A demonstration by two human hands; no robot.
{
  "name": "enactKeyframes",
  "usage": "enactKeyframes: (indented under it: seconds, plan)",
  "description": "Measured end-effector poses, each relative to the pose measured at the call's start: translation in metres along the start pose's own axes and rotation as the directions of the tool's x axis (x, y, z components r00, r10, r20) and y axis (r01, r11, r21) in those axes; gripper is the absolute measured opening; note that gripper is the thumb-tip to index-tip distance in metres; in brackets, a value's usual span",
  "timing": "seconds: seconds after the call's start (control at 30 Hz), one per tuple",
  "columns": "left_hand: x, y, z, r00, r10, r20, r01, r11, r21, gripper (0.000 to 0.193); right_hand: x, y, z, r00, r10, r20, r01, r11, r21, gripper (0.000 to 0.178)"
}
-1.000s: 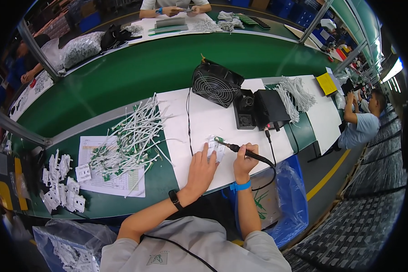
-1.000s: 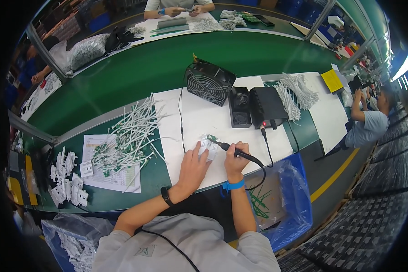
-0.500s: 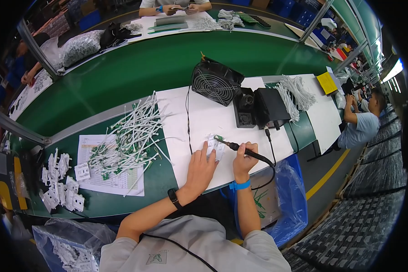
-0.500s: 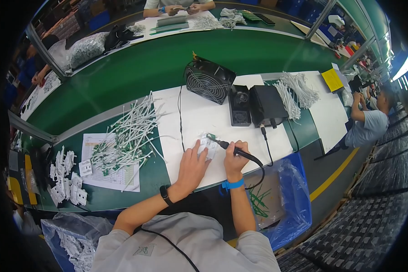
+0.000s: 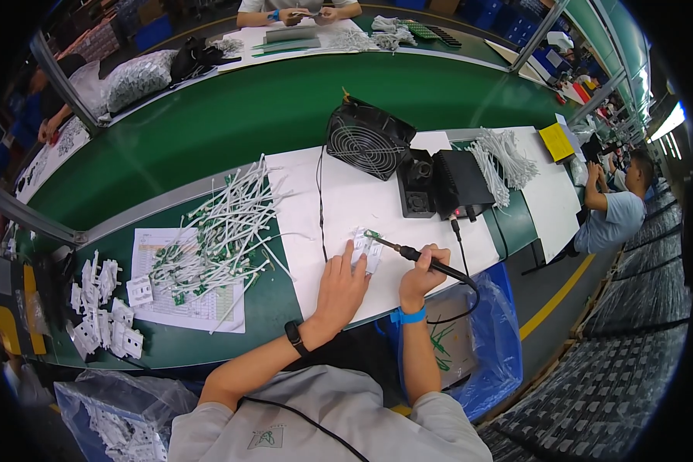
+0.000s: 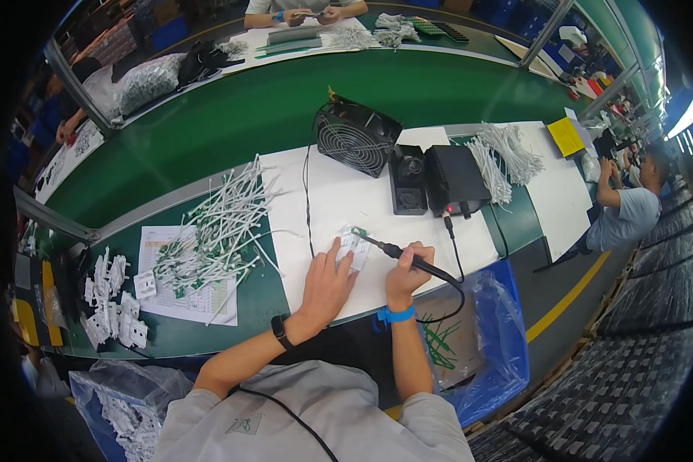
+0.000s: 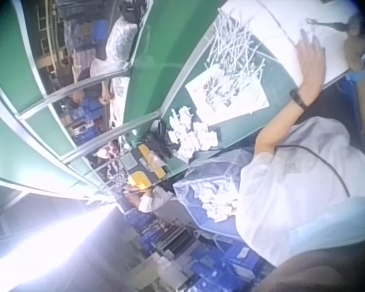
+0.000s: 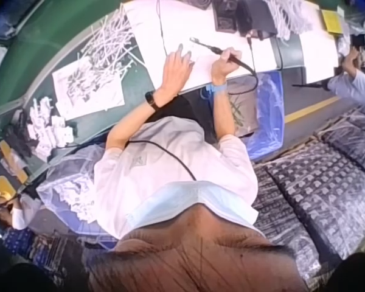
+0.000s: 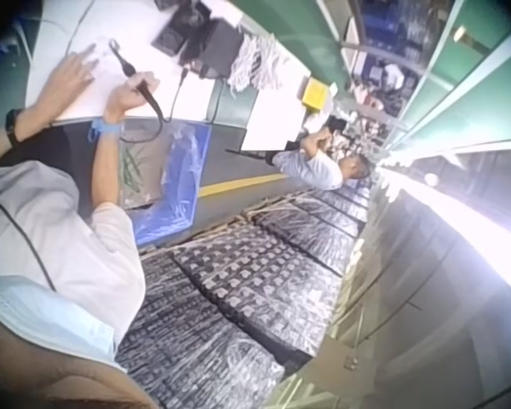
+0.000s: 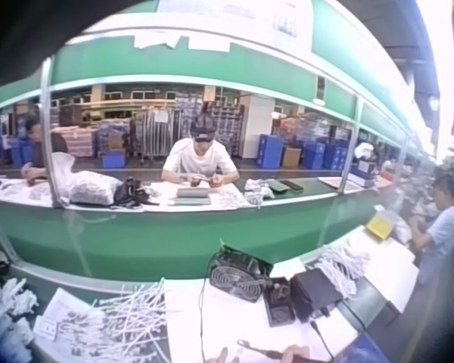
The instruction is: The person solders electrical wires onto small components at an industrial assembly station, using a soldering iron to attach the wires to a circuit board.
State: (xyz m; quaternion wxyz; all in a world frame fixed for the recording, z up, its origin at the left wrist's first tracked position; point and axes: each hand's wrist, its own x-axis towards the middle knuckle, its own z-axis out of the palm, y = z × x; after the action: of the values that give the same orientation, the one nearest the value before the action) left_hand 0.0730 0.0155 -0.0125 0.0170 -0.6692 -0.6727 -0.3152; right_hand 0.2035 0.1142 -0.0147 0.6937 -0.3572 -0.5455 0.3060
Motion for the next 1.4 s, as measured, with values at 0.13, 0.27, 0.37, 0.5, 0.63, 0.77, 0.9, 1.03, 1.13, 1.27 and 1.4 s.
enactKeyframes:
  seconds: [0.13, 0.27, 0.37, 0.5, 0.63, 0.77, 0.9, 1.03, 1.13, 1.27, 1.4]
  plan:
    - [-0.0010, 0.0001, -0.0009, 1.000, -0.004, 0.030, 0.004, 1.000, 0.000, 0.047, 0.0013, 0.0000, 0.0012, 0.997, 0.000, -0.073, 0.001, 1.000, 0.013, 0.018]
    - [-0.0001, 0.0017, -0.0018, 1.000, 0.004, 0.026, -0.004, 1.000, 0.003, 0.046, 0.0022, -0.0025, 0.0000, 0.996, 0.015, -0.087, -0.014, 1.000, 0.010, 0.017]
    - [0.0007, 0.0022, -0.0031, 0.999, 0.000, 0.032, 0.000, 1.000, 0.004, 0.046, 0.0027, 0.0006, 0.0000, 0.997, 0.012, -0.070, -0.012, 1.000, 0.010, 0.017]
    - [0.0002, 0.0009, -0.0029, 0.999, -0.009, 0.041, 0.009, 1.000, -0.007, 0.047, 0.0025, 0.0020, -0.0012, 0.999, 0.014, -0.040, -0.016, 0.999, -0.034, 0.019]
    - [0.0000, 0.0001, -0.0027, 0.999, -0.006, 0.036, 0.006, 1.000, -0.013, 0.047, 0.0021, 0.0048, -0.0011, 0.999, -0.011, -0.039, 0.010, 0.999, -0.037, 0.021]
    - [0.0003, 0.0003, -0.0029, 0.998, -0.020, 0.054, 0.021, 1.000, -0.023, 0.047, 0.0016, 0.0040, -0.0018, 0.999, 0.002, -0.033, -0.004, 0.999, -0.054, 0.021]
    - [0.0009, 0.0010, -0.0049, 0.999, -0.022, 0.049, 0.023, 1.000, -0.020, 0.048, 0.0012, 0.0029, 0.0001, 1.000, -0.014, -0.011, 0.014, 0.998, -0.059, 0.020]
    - [0.0008, 0.0014, -0.0043, 0.998, -0.025, 0.053, 0.026, 0.999, -0.020, 0.047, 0.0003, 0.0033, -0.0015, 1.000, -0.010, 0.006, 0.010, 0.998, -0.055, 0.021]
    - [0.0004, 0.0013, -0.0039, 0.999, -0.023, 0.046, 0.024, 0.999, -0.024, 0.047, 0.0003, 0.0035, -0.0013, 1.000, -0.011, 0.005, 0.012, 0.998, -0.058, 0.021]
    - [0.0007, 0.0008, -0.0040, 0.999, -0.027, 0.045, 0.029, 0.999, -0.041, 0.047, 0.0007, 0.0021, 0.0004, 1.000, -0.017, 0.004, 0.017, 0.998, -0.058, 0.021]
    - [0.0008, 0.0006, -0.0044, 0.999, -0.023, 0.040, 0.024, 0.999, -0.039, 0.047, 0.0000, 0.0032, -0.0009, 1.000, -0.010, 0.018, 0.011, 0.998, -0.066, 0.021]
